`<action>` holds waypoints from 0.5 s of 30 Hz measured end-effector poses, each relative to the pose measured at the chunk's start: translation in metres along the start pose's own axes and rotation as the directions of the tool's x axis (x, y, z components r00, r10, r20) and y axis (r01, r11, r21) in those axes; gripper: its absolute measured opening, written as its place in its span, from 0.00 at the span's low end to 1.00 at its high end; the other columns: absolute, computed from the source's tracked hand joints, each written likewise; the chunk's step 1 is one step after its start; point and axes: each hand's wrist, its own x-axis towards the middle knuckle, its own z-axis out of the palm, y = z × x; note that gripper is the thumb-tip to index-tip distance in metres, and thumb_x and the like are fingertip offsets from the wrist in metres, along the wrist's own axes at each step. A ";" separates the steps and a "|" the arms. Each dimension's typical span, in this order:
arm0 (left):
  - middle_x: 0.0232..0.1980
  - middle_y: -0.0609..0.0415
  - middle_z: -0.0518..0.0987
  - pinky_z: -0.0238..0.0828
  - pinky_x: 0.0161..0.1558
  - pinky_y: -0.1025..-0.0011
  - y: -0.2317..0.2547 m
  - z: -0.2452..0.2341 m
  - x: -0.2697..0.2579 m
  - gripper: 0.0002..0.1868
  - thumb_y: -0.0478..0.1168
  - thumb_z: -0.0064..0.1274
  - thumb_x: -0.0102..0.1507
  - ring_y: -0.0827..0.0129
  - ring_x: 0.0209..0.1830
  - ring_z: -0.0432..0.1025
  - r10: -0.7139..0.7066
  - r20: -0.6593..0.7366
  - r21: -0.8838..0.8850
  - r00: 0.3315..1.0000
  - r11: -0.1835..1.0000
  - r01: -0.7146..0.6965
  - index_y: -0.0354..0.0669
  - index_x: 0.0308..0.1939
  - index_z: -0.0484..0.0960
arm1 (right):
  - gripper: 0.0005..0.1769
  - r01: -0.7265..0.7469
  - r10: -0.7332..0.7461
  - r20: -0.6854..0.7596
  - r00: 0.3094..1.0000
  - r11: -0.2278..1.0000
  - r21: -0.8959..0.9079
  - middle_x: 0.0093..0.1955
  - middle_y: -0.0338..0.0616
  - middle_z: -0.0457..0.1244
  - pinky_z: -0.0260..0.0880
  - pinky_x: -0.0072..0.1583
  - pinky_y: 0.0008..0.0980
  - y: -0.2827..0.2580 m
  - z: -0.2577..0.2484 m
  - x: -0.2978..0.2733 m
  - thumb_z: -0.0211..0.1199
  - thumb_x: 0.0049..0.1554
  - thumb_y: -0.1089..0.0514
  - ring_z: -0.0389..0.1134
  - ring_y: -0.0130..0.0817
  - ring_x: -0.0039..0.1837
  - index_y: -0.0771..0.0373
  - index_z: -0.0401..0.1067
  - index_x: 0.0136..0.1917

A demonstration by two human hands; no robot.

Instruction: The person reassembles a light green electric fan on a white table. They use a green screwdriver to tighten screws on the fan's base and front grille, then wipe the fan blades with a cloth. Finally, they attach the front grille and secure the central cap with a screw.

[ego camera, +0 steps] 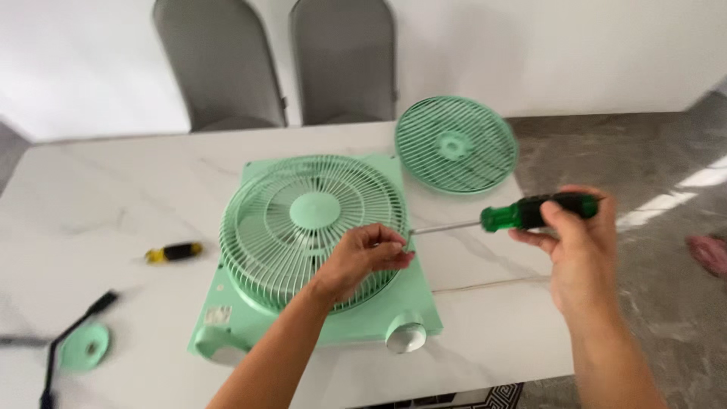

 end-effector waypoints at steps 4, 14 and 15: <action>0.45 0.46 0.82 0.81 0.56 0.66 0.000 -0.003 -0.002 0.03 0.30 0.51 0.65 0.62 0.50 0.81 -0.011 -0.056 -0.129 0.998 0.992 0.003 0.32 0.42 0.77 | 0.18 -0.036 0.011 0.141 0.990 0.983 0.179 0.57 0.48 0.60 0.81 0.55 0.53 0.009 0.006 0.027 0.56 0.64 0.64 0.70 0.39 0.55 0.59 0.56 0.65; 0.42 0.49 0.82 0.81 0.49 0.68 -0.017 0.025 -0.016 0.11 0.31 0.56 0.64 0.67 0.42 0.79 0.079 -0.428 -0.114 0.900 0.984 -0.140 0.34 0.51 0.78 | 0.18 -0.215 0.103 0.458 0.883 0.956 0.199 0.56 0.46 0.60 0.80 0.54 0.50 0.034 0.031 0.097 0.55 0.61 0.63 0.71 0.38 0.54 0.58 0.53 0.61; 0.42 0.50 0.82 0.81 0.49 0.69 -0.016 0.029 -0.017 0.13 0.32 0.56 0.64 0.67 0.42 0.79 0.086 -0.448 -0.134 0.890 0.978 -0.162 0.34 0.52 0.78 | 0.18 -0.240 0.110 0.491 0.864 0.948 0.210 0.56 0.46 0.60 0.82 0.54 0.50 0.035 0.033 0.103 0.55 0.61 0.63 0.70 0.36 0.53 0.59 0.54 0.61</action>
